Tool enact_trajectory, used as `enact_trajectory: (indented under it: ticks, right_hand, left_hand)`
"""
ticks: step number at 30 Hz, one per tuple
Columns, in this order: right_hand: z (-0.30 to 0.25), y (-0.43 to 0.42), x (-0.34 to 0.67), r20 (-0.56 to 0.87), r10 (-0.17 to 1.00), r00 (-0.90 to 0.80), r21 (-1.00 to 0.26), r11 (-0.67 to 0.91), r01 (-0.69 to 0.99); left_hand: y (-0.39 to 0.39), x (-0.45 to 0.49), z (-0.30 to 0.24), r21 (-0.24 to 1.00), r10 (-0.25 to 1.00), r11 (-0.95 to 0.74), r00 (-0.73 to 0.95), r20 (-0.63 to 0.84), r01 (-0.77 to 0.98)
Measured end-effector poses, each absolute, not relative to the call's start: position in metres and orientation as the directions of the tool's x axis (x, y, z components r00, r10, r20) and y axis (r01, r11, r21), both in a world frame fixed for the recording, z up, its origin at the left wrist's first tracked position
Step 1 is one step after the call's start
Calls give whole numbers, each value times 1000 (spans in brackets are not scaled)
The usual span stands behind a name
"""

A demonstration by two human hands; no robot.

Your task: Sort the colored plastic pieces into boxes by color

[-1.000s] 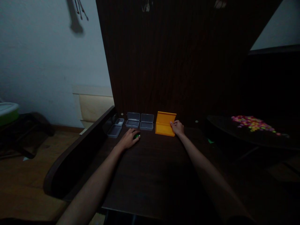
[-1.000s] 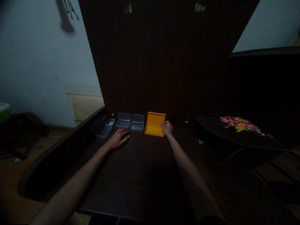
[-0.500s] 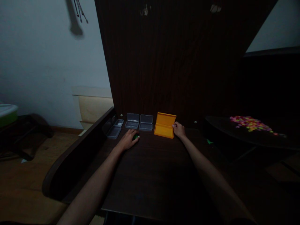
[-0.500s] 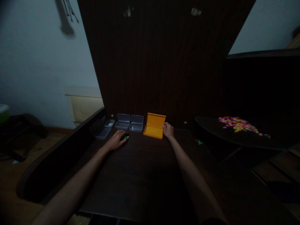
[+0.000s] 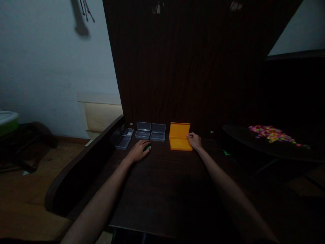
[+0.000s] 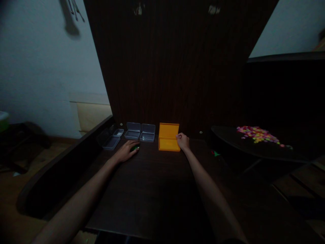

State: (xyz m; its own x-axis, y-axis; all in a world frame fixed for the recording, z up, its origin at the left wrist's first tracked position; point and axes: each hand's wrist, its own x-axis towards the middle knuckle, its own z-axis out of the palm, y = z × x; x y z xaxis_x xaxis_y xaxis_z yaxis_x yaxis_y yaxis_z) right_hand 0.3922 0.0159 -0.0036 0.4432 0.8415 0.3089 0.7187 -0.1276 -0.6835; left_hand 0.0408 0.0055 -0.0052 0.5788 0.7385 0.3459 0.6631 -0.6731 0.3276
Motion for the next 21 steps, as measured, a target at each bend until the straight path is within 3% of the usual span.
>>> enact_trajectory:
  ticks: [14,17,21]
  right_hand:
    - [-6,6,383,334,782,526,-747,-120,654]
    - [-4,-7,385,418,736,533,-739,-66,671]
    - [-2,-41,381,580,703,411,-613,45,789]
  left_hand:
    - [0,41,2,368,745,-665,540,392,650]
    - [-4,41,5,350,735,-671,526,427,654]
    - [-24,51,8,317,679,-729,587,441,606]
